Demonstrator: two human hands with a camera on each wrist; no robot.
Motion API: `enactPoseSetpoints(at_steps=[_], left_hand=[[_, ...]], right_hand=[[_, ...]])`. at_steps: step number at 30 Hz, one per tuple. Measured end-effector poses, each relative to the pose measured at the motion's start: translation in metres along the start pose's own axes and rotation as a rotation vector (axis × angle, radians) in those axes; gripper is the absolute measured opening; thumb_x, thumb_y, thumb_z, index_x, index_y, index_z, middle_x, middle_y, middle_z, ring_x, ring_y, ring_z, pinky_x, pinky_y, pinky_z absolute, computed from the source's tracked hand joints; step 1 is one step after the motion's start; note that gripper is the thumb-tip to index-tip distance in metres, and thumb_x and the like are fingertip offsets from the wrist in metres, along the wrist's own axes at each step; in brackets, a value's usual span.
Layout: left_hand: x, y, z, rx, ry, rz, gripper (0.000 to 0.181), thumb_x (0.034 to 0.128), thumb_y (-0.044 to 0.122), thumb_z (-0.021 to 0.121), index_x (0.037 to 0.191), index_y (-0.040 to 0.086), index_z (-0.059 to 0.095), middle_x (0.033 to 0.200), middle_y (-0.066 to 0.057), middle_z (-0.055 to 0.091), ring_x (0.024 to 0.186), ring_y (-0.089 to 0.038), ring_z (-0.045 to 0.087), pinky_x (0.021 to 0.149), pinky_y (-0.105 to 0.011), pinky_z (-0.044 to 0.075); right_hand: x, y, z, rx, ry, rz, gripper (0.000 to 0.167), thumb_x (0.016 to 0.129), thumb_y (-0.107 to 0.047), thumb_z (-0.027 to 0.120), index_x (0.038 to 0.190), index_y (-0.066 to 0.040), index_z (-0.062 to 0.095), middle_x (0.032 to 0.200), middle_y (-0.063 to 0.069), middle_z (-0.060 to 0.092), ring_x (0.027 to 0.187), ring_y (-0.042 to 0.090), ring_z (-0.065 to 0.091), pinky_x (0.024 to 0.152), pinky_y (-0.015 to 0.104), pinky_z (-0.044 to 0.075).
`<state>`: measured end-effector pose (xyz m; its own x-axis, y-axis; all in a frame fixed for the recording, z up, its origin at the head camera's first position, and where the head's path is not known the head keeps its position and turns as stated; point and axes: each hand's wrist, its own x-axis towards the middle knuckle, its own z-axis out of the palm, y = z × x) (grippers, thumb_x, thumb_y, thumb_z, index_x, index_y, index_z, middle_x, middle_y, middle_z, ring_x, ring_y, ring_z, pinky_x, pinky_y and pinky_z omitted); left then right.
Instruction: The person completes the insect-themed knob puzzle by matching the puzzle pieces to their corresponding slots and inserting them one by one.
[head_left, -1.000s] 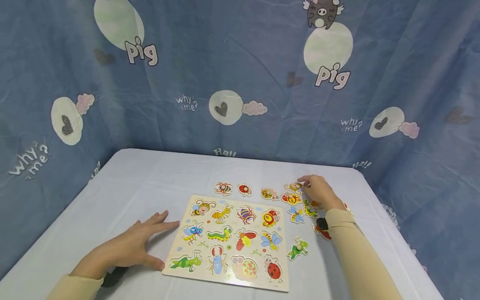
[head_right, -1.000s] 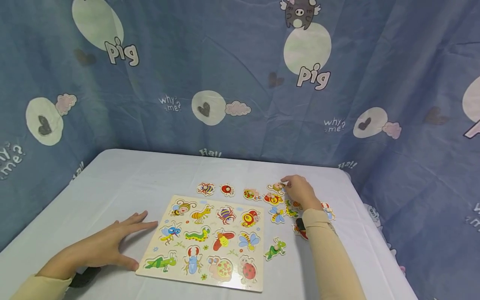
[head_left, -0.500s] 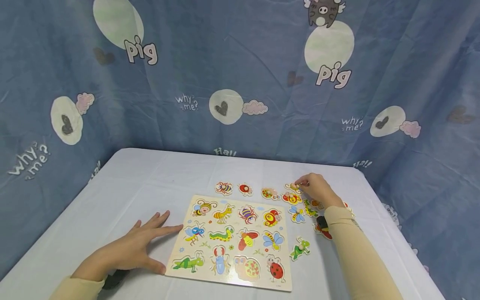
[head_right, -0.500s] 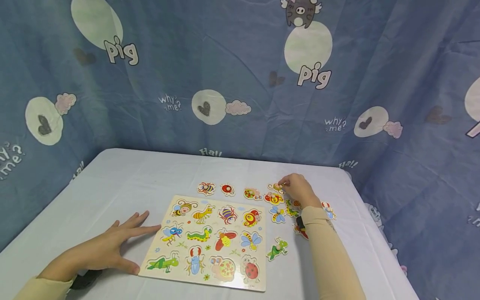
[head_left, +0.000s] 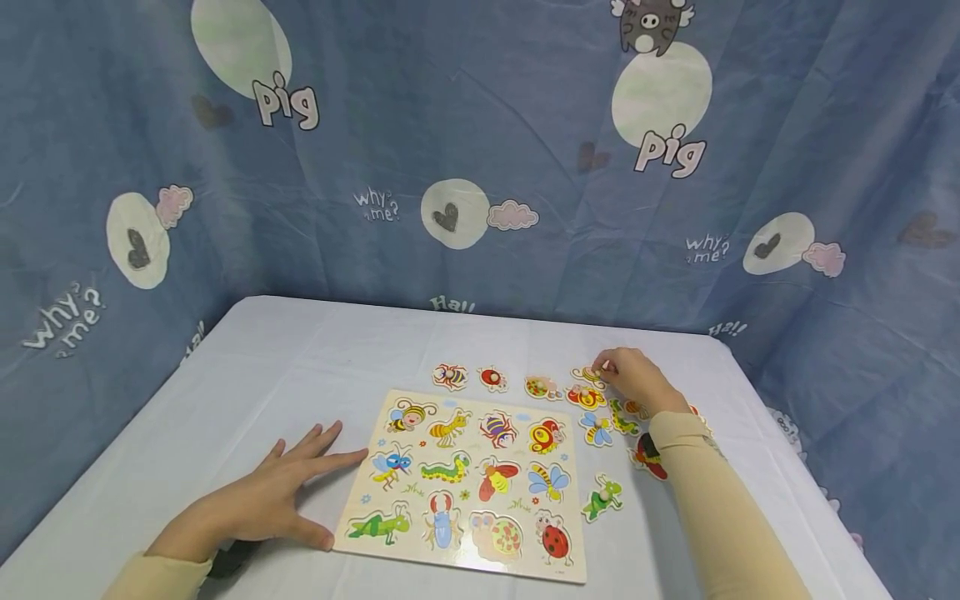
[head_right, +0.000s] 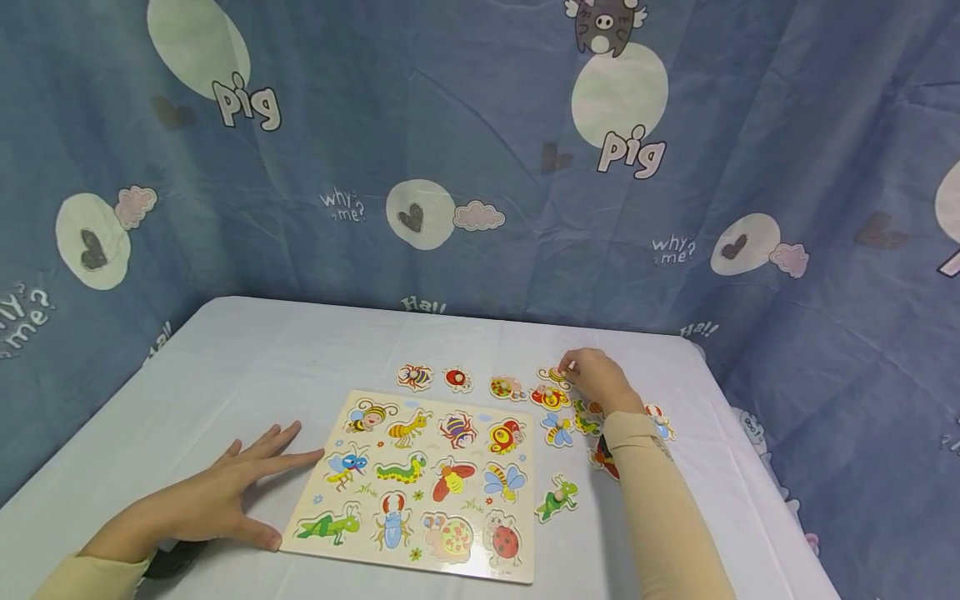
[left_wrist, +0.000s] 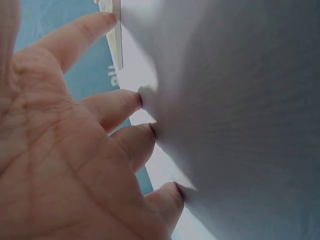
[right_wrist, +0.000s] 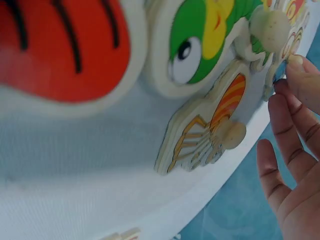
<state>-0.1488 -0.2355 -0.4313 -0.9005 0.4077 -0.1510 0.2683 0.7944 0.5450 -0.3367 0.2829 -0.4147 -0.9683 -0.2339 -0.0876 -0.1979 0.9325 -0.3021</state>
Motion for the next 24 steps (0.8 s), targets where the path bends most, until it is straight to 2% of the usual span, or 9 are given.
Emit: enactPoseSetpoints(at_steps=[8,15,24], left_hand=[[0.0002,-0.0012,0.0013,0.005,0.005,0.001,0.105,0.0487,0.067,0.085,0.144,0.046,0.046,0.167,-0.017,0.016,0.152,-0.051,0.006,0.11,-0.08,-0.002],[0.0004,-0.004,0.003,0.014,0.015,0.009,0.104,0.049,0.068,0.084,0.144,0.047,0.046,0.167,-0.016,0.016,0.152,-0.05,0.006,0.111,-0.08,-0.002],[-0.0005,-0.0025,0.0037,0.014,0.021,0.013,0.104,0.0489,0.069,0.083,0.144,0.048,0.046,0.167,-0.017,0.016,0.151,-0.052,0.007,0.11,-0.081,-0.001]], right_hand=[[0.0017,-0.0015,-0.0007,-0.027,-0.055,0.049,0.015,0.1,-0.017,0.059,0.112,-0.015,0.067,0.103,0.009,0.066,0.086,0.021,0.058,0.078,0.035,0.053],[0.0011,0.0027,-0.0007,-0.032,-0.049,0.084,0.014,0.101,-0.016,0.057,0.112,-0.009,0.063,0.098,0.009,0.065,0.08,0.02,0.058,0.071,0.032,0.05],[-0.0024,0.0076,-0.0018,-0.035,-0.055,0.137,0.019,0.099,-0.02,0.062,0.11,-0.006,0.061,0.092,0.009,0.063,0.078,0.02,0.057,0.068,0.029,0.047]])
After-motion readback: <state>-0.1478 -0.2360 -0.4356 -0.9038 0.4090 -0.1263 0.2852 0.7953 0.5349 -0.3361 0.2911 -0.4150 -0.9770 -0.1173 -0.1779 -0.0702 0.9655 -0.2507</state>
